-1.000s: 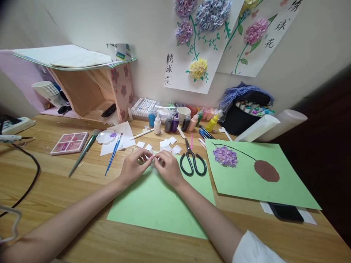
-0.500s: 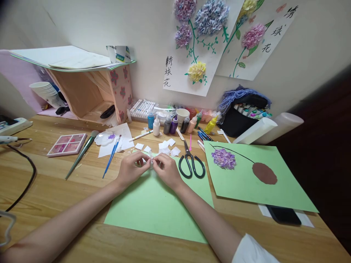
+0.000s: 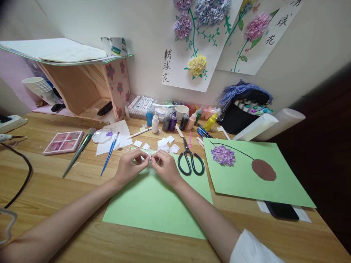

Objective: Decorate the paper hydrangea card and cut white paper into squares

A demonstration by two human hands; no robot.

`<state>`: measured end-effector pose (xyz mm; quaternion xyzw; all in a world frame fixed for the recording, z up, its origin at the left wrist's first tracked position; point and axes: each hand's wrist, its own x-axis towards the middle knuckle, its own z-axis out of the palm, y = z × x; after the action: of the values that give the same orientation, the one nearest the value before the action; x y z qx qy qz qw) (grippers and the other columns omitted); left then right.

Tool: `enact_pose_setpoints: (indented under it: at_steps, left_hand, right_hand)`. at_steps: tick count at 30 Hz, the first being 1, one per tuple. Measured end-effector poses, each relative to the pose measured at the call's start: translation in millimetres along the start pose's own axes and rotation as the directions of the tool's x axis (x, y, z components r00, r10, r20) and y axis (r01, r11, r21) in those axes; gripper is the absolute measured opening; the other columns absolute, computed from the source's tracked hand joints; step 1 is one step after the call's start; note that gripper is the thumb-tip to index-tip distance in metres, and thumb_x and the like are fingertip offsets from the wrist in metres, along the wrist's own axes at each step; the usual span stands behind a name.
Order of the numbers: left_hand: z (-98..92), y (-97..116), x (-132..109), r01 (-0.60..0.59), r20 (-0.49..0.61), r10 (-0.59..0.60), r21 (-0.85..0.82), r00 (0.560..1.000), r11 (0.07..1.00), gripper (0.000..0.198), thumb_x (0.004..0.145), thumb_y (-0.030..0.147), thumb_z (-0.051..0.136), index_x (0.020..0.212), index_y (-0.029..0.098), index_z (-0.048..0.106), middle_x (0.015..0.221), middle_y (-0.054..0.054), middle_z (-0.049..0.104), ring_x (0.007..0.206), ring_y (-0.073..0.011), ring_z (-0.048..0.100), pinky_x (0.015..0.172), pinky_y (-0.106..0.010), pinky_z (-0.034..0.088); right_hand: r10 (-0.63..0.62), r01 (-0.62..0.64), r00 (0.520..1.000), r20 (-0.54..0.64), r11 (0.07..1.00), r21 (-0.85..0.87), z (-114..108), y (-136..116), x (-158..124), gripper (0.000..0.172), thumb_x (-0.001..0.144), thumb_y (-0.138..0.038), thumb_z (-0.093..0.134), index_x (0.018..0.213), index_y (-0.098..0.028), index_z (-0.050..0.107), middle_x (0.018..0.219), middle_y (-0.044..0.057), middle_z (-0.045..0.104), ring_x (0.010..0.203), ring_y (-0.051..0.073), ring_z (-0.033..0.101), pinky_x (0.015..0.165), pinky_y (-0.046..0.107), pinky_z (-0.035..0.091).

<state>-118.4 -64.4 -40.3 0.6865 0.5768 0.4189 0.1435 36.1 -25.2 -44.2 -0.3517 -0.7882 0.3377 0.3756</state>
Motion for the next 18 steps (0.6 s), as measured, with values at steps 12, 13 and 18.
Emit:
enact_pose_setpoints:
  at_steps: [12, 13, 18]
  left_hand:
    - [0.8, -0.4, -0.3, -0.003, 0.008, 0.003, -0.057, 1.0, 0.998, 0.009, 0.078, 0.024, 0.058, 0.074, 0.019, 0.063, 0.068, 0.0, 0.061, 0.058, -0.0105, 0.056, 0.055, -0.022, 0.045]
    - [0.6, -0.4, -0.2, -0.005, 0.009, 0.006, -0.058, 1.0, 0.998, 0.009, 0.078, 0.024, 0.058, 0.074, 0.019, 0.063, 0.068, 0.0, 0.061, 0.058, -0.0104, 0.056, 0.055, -0.022, 0.045]
    - [0.0, 0.4, 0.6, -0.01, 0.011, 0.011, -0.055, 1.0, 0.998, 0.008, 0.077, 0.024, 0.058, 0.072, 0.018, 0.063, 0.067, 0.001, 0.06, 0.057, -0.0099, 0.056, 0.054, -0.021, 0.044]
  right_hand:
    - [-0.001, 0.001, 1.0, 0.01, 1.0, 0.021, -0.4, 0.1, -0.4, 0.011, 0.081, -0.018, 0.051, 0.073, -0.019, 0.057, 0.069, 0.0, 0.055, 0.064, 0.014, 0.05, 0.058, 0.024, 0.038]
    - [-0.002, 0.002, 1.0, 0.009, 1.0, 0.018, -0.4, 0.2, -0.4, 0.011, 0.081, -0.018, 0.051, 0.072, -0.019, 0.057, 0.069, 0.0, 0.055, 0.064, 0.014, 0.05, 0.058, 0.024, 0.038]
    - [-0.003, 0.003, 1.0, 0.012, 1.0, 0.015, -0.3, 0.4, -0.6, 0.012, 0.082, -0.018, 0.051, 0.072, -0.019, 0.057, 0.068, 0.0, 0.054, 0.063, 0.013, 0.049, 0.058, 0.024, 0.038]
